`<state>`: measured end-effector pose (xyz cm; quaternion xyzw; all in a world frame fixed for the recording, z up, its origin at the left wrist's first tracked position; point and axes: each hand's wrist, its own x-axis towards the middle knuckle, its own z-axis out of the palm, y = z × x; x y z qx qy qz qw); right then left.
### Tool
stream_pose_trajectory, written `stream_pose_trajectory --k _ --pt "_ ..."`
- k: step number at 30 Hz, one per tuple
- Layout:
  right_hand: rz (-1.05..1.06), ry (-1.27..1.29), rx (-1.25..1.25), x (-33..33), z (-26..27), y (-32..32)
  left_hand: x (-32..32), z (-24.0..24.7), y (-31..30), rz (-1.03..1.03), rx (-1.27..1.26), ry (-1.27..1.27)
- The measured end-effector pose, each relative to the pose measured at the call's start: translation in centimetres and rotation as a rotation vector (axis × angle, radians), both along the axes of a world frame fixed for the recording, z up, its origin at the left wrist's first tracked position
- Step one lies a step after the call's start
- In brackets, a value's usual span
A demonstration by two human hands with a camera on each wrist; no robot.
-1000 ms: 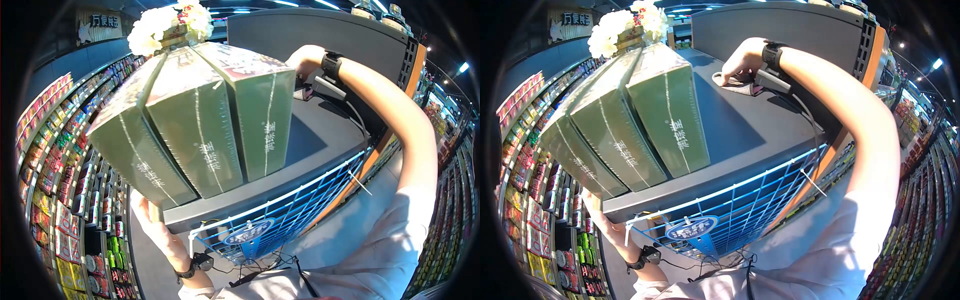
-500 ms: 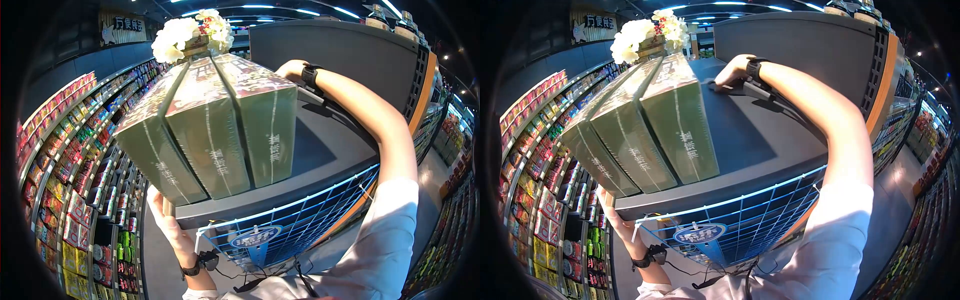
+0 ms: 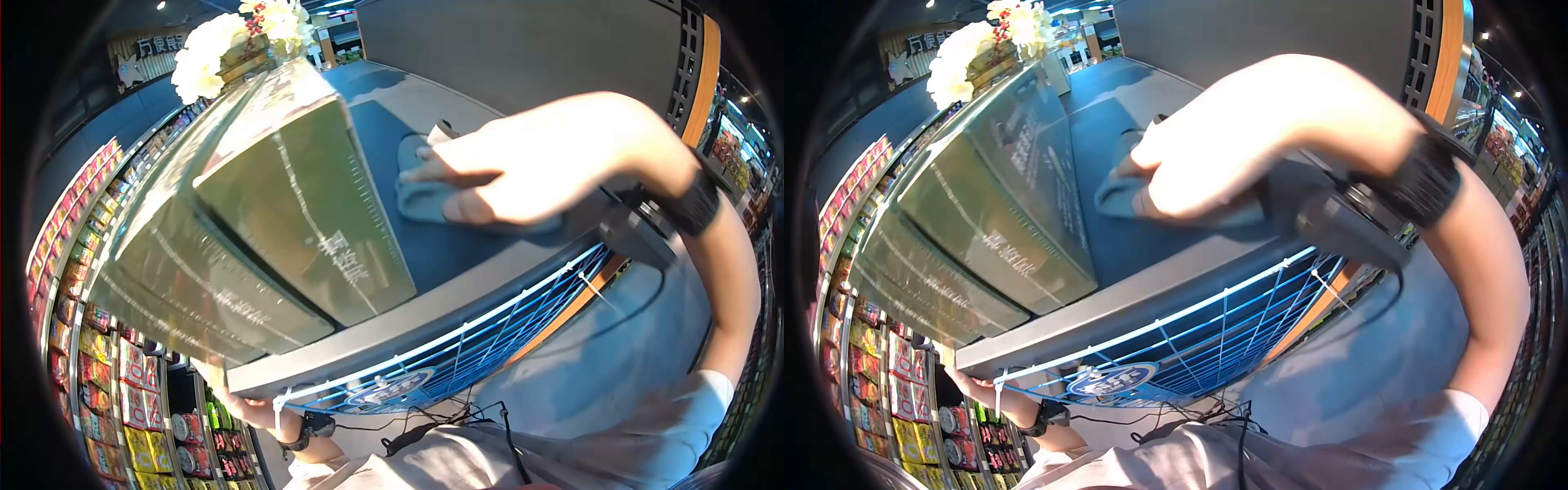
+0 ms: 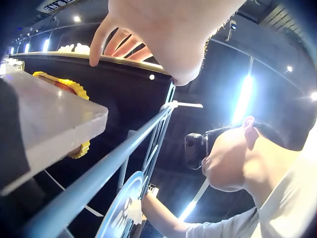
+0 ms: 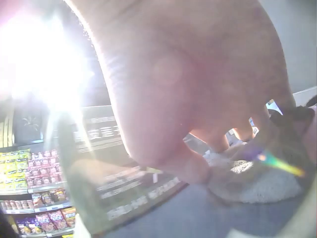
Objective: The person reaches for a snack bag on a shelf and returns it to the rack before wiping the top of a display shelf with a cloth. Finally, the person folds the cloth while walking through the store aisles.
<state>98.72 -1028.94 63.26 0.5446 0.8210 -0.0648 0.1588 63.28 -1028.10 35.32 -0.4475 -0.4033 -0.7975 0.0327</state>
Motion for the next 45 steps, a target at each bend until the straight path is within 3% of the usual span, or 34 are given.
stream_pose_trajectory --k 2,6,11,12,16,19,24,28,29,30,31,33,35,37,38,42,45 --pt "-0.027 0.051 -0.007 0.2 -0.1 -0.7 1.2 1.1 -0.7 0.024 -0.063 -0.211" --pt "-0.098 -0.002 -0.065 -1.1 0.8 1.1 -0.9 -1.8 0.0 0.009 0.047 -0.108" --pt "-0.114 -0.116 -0.078 -2.5 0.9 8.5 -1.1 -2.0 -0.1 -0.133 0.031 -0.077" --pt "-0.046 -0.030 -0.017 -1.9 1.0 8.7 -0.2 -1.6 -0.4 -0.128 0.014 -0.091" --pt "-0.171 -0.054 0.276 -3.2 1.1 10.4 -0.5 -2.4 -0.6 -0.031 -0.036 0.143" --pt "-0.270 -0.017 0.395 -3.8 1.0 11.2 -1.2 -2.5 -0.6 -0.255 -0.035 0.052" --pt "-0.422 0.054 0.402 -4.6 0.1 14.2 -2.1 -2.5 0.1 -0.300 -0.070 0.138" --pt "-0.445 0.270 0.475 -0.7 -1.5 18.7 -1.2 -0.4 0.2 -0.286 -0.057 0.190" --pt "-0.421 0.216 0.471 0.4 -1.6 19.1 -0.9 0.3 -0.1 -0.322 -0.074 0.173" --pt "-0.356 0.082 0.417 1.3 -1.0 18.5 -0.7 0.7 -0.4 -0.357 -0.091 0.155" --pt "-0.480 0.035 0.235 1.8 -0.6 18.2 -0.4 1.3 -0.7 -0.391 -0.109 0.137" --pt "-0.583 -0.038 0.232 3.5 -0.7 17.0 0.1 1.7 -0.4 -0.394 -0.053 0.168" --pt "-0.579 0.193 0.143 6.0 -1.2 14.9 0.5 2.2 -0.4 -0.347 -0.024 0.231" --pt "-0.513 0.091 -0.025 5.9 -1.3 12.2 0.8 2.5 -0.4 -0.383 -0.055 0.194" --pt "-0.537 0.048 0.011 5.7 -0.8 9.6 1.1 2.5 -0.3 -0.435 -0.040 0.138" --pt "-0.529 0.046 0.145 4.1 -1.2 -1.0 1.2 3.5 -0.4 -0.470 0.005 0.296" --pt "-0.497 0.188 0.244 4.1 -2.6 -7.2 1.9 4.9 -0.9 -0.543 -0.133 0.134"
